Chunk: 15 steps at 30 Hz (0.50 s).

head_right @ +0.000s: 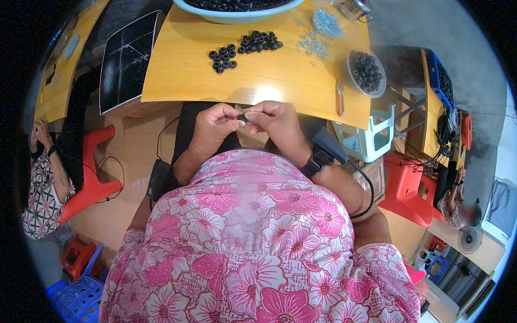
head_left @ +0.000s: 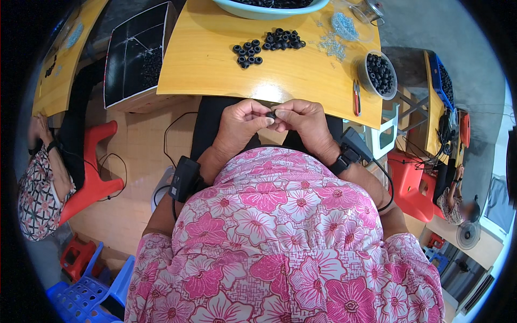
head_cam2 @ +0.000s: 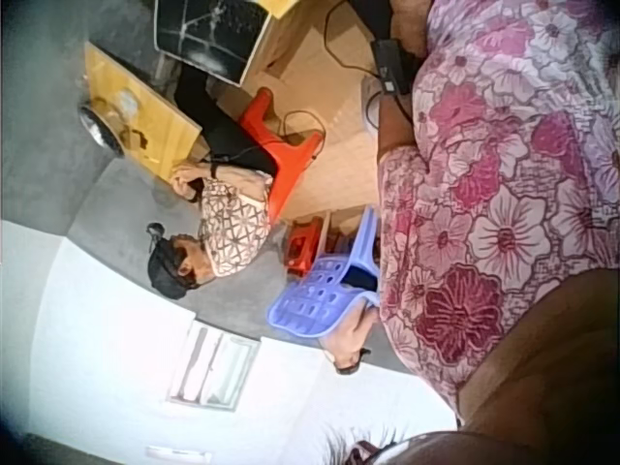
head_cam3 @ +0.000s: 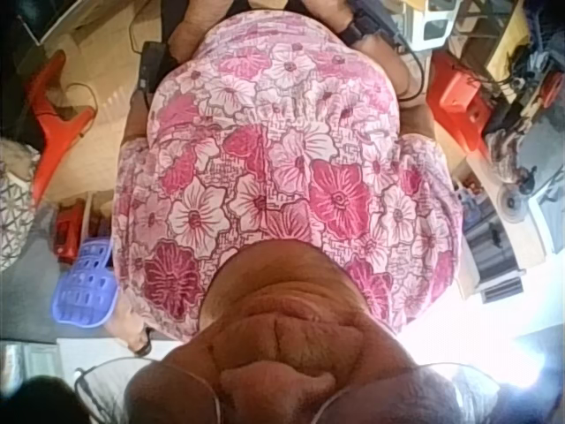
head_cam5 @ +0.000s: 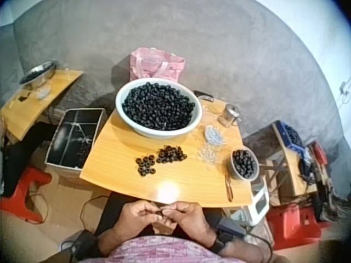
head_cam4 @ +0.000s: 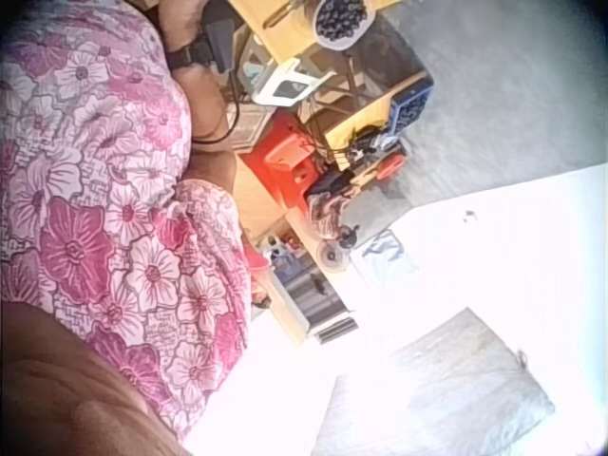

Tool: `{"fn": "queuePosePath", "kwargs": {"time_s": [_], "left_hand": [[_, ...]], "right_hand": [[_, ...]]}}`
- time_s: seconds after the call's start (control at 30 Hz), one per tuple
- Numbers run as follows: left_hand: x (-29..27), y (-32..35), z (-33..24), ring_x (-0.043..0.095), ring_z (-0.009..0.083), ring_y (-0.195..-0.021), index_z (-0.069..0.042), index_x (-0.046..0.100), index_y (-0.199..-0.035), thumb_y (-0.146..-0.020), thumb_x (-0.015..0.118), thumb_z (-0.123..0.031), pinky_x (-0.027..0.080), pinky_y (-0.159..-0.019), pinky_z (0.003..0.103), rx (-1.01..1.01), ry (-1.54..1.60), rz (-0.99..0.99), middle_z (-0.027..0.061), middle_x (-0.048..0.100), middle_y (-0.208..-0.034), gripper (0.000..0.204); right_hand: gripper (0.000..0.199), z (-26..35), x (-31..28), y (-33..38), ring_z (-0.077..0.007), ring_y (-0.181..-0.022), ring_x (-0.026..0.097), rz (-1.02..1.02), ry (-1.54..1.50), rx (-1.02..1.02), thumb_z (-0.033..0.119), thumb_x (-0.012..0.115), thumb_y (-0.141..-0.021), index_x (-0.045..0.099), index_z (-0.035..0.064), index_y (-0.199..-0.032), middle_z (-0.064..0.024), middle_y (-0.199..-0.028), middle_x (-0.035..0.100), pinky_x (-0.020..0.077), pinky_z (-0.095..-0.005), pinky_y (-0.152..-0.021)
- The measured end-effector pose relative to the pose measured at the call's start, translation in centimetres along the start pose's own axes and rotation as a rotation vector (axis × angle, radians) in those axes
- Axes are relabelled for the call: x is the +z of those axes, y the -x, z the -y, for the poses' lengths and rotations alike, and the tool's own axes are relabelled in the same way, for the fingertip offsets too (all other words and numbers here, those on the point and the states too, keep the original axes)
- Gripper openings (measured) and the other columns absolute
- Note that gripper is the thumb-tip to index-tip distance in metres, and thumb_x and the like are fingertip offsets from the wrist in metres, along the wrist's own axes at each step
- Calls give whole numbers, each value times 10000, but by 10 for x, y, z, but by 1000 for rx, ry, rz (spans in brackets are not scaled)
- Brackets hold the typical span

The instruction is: Manually assembling small black plastic components by inserting small blue pieces.

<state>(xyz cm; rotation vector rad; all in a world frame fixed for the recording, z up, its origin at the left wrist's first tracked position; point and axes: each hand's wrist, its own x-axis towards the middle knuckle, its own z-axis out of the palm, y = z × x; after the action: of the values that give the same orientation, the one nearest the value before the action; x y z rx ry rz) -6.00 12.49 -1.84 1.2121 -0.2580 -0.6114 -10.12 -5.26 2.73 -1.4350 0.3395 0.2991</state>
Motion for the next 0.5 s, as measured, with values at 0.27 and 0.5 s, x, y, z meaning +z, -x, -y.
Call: {"fn": "queuePosePath", "kwargs": {"time_s": [0.27,0.5], "left_hand": [[2,-1,0,625,97,-786,30,623,-934,-774,680,17,511,-716,218,47,-27,-12,63,658,-841,170],[1,-2,-1,561,84,-731,-5,668,-866,-714,715,16,461,-661,205,175,-225,-50,32,605,-829,161]], "right_hand": [[188,-5,-11,-2,-98,-642,591,109,-237,207,143,638,-862,617,-10,-969,-46,-789,630,488,-210,-607],[242,-1,-11,0,-85,-671,586,276,-305,265,219,593,-893,617,-7,-975,-35,-794,633,477,-202,-628]]}}
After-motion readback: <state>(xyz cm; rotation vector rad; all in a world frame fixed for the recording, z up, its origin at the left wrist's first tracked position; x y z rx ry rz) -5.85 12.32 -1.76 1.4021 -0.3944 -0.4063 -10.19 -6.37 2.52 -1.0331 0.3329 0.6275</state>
